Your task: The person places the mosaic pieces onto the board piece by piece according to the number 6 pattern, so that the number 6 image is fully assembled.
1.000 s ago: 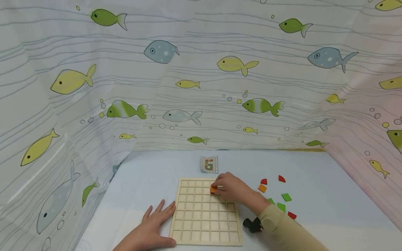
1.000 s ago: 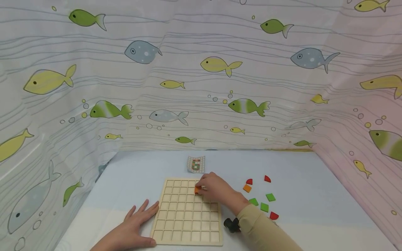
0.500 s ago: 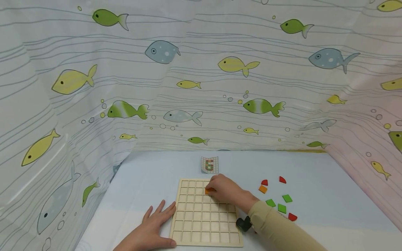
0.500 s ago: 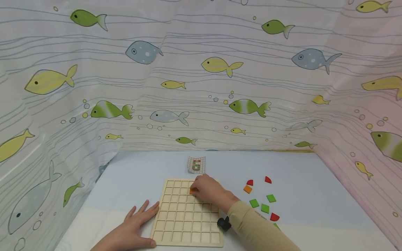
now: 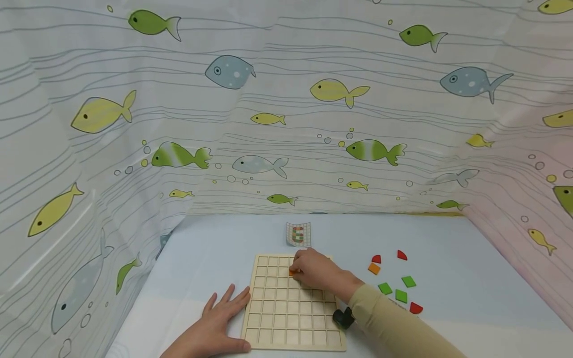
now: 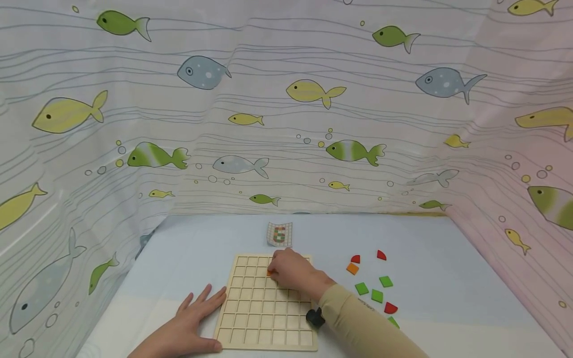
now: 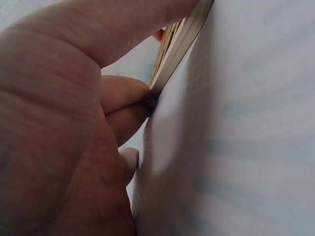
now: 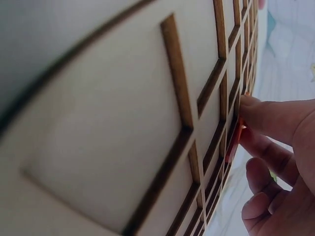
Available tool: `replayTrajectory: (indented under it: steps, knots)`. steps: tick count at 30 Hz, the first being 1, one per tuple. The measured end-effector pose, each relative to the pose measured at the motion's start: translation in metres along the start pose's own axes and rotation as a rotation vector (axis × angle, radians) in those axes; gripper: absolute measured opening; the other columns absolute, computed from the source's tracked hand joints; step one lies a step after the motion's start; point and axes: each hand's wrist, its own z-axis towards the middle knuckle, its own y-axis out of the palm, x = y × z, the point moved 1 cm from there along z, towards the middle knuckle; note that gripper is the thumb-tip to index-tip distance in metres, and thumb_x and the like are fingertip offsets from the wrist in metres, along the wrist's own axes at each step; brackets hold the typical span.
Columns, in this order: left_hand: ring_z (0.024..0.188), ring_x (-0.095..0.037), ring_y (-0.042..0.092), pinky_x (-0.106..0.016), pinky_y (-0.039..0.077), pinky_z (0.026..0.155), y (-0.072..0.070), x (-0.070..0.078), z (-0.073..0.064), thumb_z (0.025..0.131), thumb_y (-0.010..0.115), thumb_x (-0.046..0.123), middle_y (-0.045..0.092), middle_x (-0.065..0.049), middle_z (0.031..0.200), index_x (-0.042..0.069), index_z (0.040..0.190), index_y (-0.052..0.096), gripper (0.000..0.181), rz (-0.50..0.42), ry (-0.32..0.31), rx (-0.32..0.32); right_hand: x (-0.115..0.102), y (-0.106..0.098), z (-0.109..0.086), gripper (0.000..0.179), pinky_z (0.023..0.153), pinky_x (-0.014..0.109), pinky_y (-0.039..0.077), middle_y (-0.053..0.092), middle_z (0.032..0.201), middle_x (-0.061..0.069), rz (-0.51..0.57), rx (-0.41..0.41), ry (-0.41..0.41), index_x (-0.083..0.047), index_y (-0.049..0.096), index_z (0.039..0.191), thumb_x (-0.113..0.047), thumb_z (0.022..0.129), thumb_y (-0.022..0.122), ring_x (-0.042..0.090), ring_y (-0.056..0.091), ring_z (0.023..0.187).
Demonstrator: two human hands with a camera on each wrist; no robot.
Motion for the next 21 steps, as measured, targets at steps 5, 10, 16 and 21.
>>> replayTrajectory:
  steps: [5, 10, 16, 21]
  knots:
    - [0.147, -0.047, 0.005, -0.069, -0.008, 0.106, 0.000, 0.000, 0.000, 0.067, 0.079, 0.062, 0.029, -0.011, 0.159, 0.001, 0.151, 0.038, 0.112, 0.003, 0.003, 0.005, 0.000, -0.003, -0.004, 0.023, 0.084, 0.027, 0.051, 0.067, 0.104, -0.002, 0.056, -0.002, 0.005, -0.013, 0.076, 0.113, -0.018, 0.090, 0.074, 0.012, 0.062, 0.093]
    - [0.147, -0.046, 0.004, -0.069, -0.009, 0.107, 0.000, 0.001, 0.000, 0.067, 0.079, 0.062, 0.029, -0.010, 0.159, 0.001, 0.151, 0.037, 0.112, 0.001, 0.002, 0.005, 0.006, -0.003, -0.008, 0.023, 0.083, 0.026, 0.052, 0.070, 0.107, -0.002, 0.111, 0.026, -0.009, -0.012, 0.076, 0.115, -0.014, 0.092, 0.071, 0.012, 0.063, 0.098]
    - [0.146, -0.047, 0.004, -0.069, -0.008, 0.106, 0.000, 0.002, 0.001, 0.067, 0.080, 0.061, 0.028, -0.011, 0.160, 0.000, 0.151, 0.036, 0.113, -0.003, 0.006, 0.000, 0.011, -0.008, -0.014, 0.021, 0.086, 0.029, 0.053, 0.071, 0.105, -0.001, 0.122, 0.046, -0.009, -0.011, 0.076, 0.112, -0.012, 0.092, 0.070, 0.012, 0.064, 0.098]
    - [0.147, -0.046, 0.004, -0.068, -0.009, 0.107, 0.000, 0.001, 0.000, 0.068, 0.079, 0.061, 0.029, -0.011, 0.159, 0.000, 0.151, 0.036, 0.112, -0.001, 0.007, 0.003, 0.016, -0.012, -0.022, 0.025, 0.091, 0.034, 0.052, 0.071, 0.109, 0.001, 0.146, 0.043, 0.030, -0.008, 0.074, 0.116, -0.013, 0.092, 0.071, 0.017, 0.064, 0.103]
